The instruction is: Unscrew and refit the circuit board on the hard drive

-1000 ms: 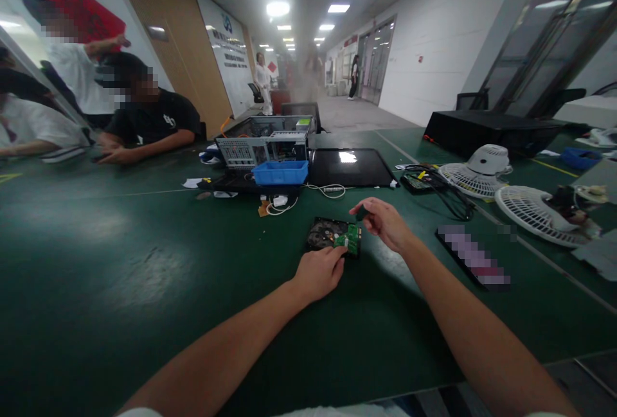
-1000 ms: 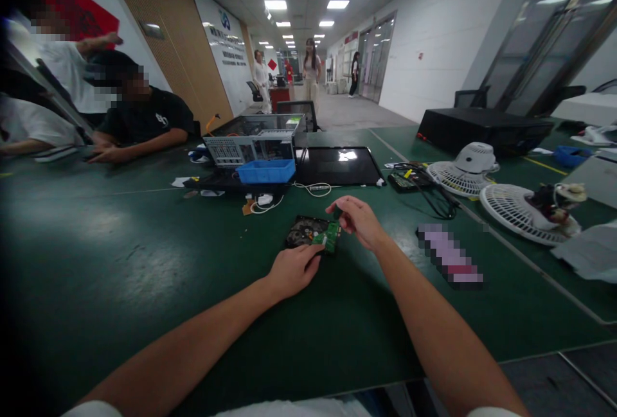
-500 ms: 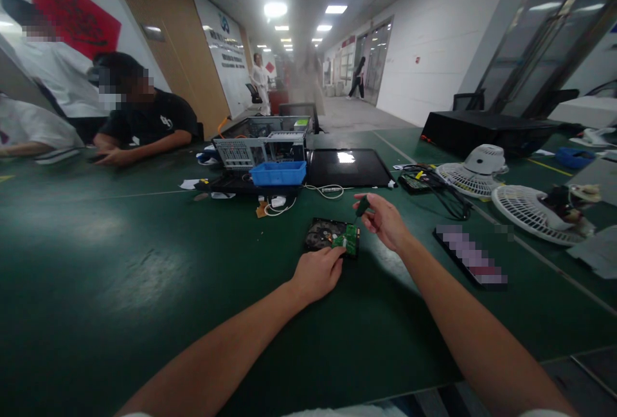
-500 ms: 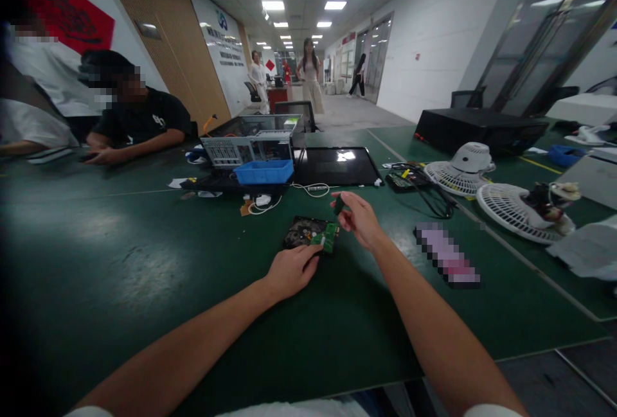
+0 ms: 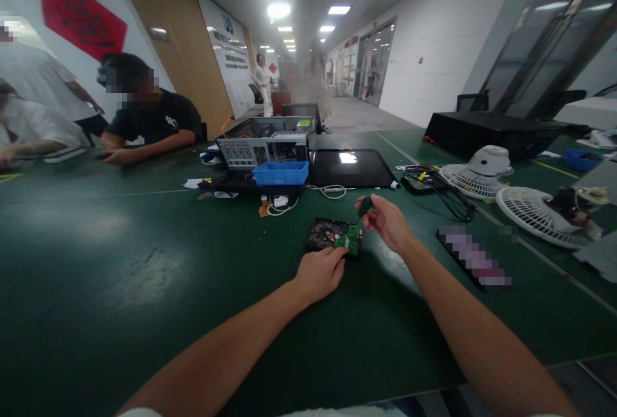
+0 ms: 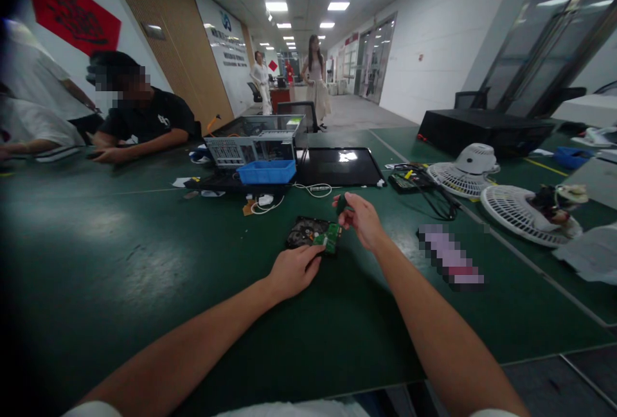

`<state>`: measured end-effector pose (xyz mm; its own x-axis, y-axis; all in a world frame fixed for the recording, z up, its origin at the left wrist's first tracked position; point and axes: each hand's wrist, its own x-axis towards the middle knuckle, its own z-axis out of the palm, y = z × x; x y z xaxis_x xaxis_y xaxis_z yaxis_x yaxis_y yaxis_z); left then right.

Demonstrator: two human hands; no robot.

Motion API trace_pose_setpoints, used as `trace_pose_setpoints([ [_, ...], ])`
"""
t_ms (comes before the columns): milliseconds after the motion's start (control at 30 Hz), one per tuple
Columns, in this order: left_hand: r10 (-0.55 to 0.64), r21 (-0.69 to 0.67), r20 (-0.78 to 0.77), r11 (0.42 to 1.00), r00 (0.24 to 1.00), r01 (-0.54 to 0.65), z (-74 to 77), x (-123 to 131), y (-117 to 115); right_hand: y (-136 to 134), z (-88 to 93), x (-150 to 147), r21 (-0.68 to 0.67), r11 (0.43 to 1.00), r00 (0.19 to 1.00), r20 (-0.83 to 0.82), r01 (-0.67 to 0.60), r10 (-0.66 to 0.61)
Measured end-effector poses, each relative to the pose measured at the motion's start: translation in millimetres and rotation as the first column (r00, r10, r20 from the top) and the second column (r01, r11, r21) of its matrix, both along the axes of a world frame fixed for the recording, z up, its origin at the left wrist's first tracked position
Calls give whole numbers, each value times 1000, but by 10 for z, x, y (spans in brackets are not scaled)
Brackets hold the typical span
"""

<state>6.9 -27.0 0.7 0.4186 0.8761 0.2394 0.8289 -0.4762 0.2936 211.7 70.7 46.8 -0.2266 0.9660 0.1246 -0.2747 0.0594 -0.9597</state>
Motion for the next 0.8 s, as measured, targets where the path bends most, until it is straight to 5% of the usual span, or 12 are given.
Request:
trace_pose_setpoints([
  [667, 0, -16, -15, 1000, 1000, 0, 15, 1, -7, -34, 34, -11, 251, 962, 967, 196, 110, -162],
  [800, -5, -9, -7, 1000, 1000, 5, 25, -1, -10, -54, 30, -21, 215, 973, 973, 192, 83, -126],
])
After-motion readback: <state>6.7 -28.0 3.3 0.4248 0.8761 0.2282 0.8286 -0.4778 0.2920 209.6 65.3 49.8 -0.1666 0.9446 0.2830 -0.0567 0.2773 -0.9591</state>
